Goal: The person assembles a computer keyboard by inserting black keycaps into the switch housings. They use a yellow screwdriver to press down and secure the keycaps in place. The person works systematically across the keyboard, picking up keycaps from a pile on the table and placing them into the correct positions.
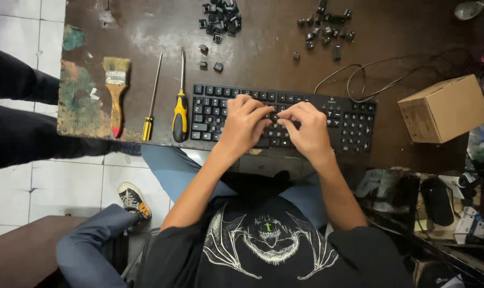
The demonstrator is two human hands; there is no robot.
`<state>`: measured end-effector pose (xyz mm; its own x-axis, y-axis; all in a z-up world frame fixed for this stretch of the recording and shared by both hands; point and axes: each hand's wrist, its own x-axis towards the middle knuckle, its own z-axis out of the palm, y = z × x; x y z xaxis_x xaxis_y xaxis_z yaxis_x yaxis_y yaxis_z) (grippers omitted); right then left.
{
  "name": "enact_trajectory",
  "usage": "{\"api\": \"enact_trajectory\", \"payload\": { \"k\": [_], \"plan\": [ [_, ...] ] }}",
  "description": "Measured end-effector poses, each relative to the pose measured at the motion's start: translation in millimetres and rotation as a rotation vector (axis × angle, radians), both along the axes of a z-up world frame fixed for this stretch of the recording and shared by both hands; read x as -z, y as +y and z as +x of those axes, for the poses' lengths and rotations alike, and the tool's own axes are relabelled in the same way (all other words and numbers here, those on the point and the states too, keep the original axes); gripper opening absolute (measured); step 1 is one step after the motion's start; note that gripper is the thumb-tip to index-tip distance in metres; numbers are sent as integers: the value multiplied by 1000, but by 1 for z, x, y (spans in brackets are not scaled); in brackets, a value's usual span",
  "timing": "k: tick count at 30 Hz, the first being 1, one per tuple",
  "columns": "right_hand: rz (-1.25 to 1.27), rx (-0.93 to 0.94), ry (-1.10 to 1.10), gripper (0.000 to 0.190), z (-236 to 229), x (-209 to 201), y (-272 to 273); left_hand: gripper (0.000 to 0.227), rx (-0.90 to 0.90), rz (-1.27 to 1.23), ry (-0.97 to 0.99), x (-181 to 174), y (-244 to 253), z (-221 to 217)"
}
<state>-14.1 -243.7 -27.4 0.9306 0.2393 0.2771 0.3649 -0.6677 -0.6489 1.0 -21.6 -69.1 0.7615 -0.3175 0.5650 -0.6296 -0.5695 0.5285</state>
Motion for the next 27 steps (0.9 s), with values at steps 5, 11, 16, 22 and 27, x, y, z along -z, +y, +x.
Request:
{"api": "enact_trajectory", "payload": {
  "k": [5,11,16,22,27],
  "plan": [
    [-9,-22,-51,16,-1,3,1,24,-43,18,-39,-6,12,-4],
    [-35,-152,-30,10,36,-21,0,14,-98,46,-131,-13,16,-15],
    [-63,-233,-111,13,131,-14,10,12,-194,18,-322,-15,21,-31],
    [-57,-261,-227,24,242,26,61,13,-267,39,-399,-21,29,-45],
    [-8,-283,-251,28,272,39,80,13,-281,64,-394,-16,31,-45]
  ]
}}
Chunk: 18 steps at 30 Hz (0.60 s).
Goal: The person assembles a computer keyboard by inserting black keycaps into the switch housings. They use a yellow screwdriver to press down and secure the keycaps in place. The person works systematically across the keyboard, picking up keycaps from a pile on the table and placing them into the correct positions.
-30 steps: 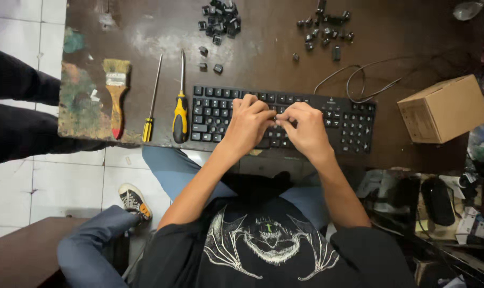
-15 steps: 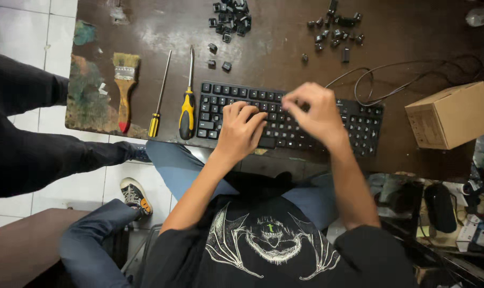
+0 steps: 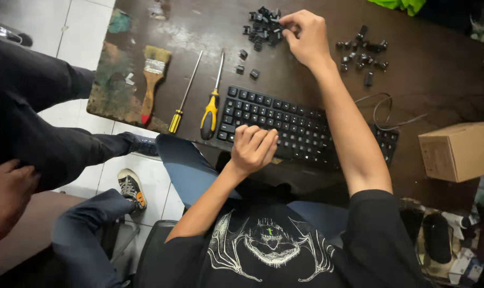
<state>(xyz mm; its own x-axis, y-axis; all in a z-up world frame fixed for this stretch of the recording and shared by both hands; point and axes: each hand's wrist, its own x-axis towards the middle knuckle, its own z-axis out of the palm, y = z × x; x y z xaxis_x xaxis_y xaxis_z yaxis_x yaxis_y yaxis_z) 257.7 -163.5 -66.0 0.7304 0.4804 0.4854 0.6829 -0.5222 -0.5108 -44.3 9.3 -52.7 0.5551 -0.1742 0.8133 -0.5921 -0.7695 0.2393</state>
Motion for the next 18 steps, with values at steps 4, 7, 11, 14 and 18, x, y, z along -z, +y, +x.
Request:
{"api": "enact_trajectory", "payload": {
  "k": [4,7,11,14,18],
  "plan": [
    [-25,20,7,17,-10,-3,-9,13,-13,-27,7,1,0,2],
    [33,115,231,9,-29,-9,-22,13,-1,-48,-4,-3,1,2],
    [319,-6,641,9,-42,4,-56,12,2,-51,20,-1,1,2],
    [369,-89,757,23,-62,-6,-73,10,13,-77,40,2,-1,3],
    [333,-2,820,24,-117,-51,-74,6,40,-129,96,2,-3,3]
  ]
}}
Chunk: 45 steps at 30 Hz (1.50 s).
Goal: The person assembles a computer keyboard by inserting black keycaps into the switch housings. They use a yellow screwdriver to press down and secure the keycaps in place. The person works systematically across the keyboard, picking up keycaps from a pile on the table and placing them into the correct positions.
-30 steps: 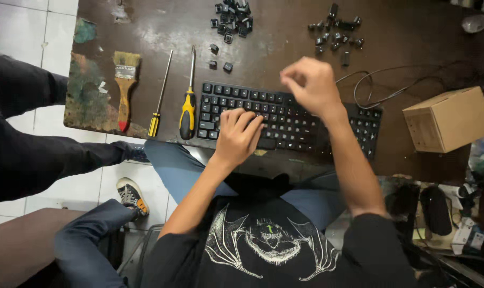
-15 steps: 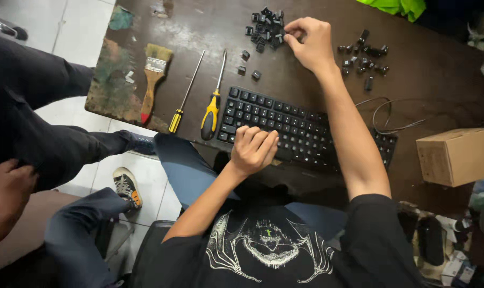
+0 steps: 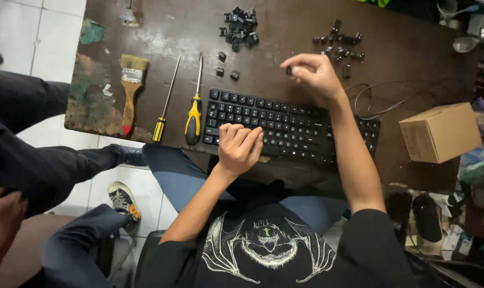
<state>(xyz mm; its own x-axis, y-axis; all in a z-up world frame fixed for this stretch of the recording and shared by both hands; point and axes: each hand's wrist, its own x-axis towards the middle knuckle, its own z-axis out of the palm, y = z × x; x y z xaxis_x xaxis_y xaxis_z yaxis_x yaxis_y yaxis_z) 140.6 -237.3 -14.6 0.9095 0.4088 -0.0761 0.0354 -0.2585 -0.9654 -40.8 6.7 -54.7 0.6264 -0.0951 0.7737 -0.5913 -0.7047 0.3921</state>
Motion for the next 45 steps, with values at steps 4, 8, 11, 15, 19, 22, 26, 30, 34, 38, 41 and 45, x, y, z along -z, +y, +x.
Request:
{"api": "enact_trajectory", "payload": {
  "k": [4,8,11,15,19,22,26,30,34,38,41,45],
  "plan": [
    [-92,-16,-189,31,-3,33,-17,14,17,-96,-62,-13,0,15],
    [-322,-14,-502,27,2,46,-3,15,0,-37,19,-34,14,51],
    [-362,-31,-650,27,16,34,27,12,-45,15,43,-34,19,66],
    [-387,62,-759,24,59,42,61,9,-27,55,69,-14,16,71],
    [-370,148,-678,24,89,63,80,6,-22,61,43,-19,16,69],
    [-361,153,-658,23,96,69,85,3,-22,45,60,-20,19,72],
    [-386,108,-701,26,81,44,87,4,-13,-26,127,-18,24,72],
    [-418,-10,-887,21,87,29,95,4,-18,-46,136,-21,24,63],
    [-552,-107,-889,26,106,44,112,3,-21,-32,134,-19,27,59],
    [-578,-95,-817,15,106,49,123,2,-11,-29,143,-18,29,59],
    [-552,-115,-813,13,96,45,119,3,6,-60,157,-18,27,60],
    [-377,-95,-631,13,81,20,106,5,2,-167,220,-14,30,62]
  ]
}}
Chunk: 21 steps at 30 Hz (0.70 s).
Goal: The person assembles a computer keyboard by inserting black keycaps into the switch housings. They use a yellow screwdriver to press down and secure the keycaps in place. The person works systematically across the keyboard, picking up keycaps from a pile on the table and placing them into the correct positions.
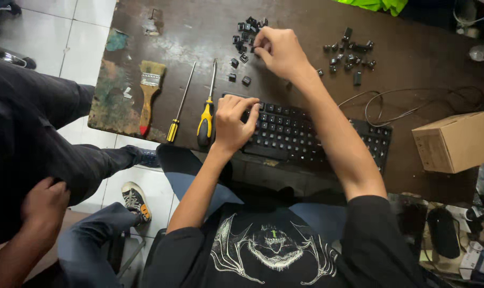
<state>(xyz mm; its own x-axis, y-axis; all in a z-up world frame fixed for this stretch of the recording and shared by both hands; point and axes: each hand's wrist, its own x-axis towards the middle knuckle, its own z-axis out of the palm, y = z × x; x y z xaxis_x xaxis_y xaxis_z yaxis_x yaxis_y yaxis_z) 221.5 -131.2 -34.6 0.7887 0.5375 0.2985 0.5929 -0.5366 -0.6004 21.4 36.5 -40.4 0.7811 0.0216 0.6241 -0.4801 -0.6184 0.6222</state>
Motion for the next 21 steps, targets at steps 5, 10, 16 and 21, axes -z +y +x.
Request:
{"api": "enact_trajectory", "payload": {
  "k": [5,10,16,21],
  "plan": [
    [94,-74,99,19,-41,-29,-38,7,7,-7,51,-4,6,7],
    [112,-48,225,27,-95,-24,-76,18,113,19,58,9,-12,16],
    [246,105,517,33,-132,-3,-111,29,267,74,42,26,-44,25],
    [195,121,526,32,-144,-5,-125,28,323,150,-40,25,-54,27]
  ]
}}
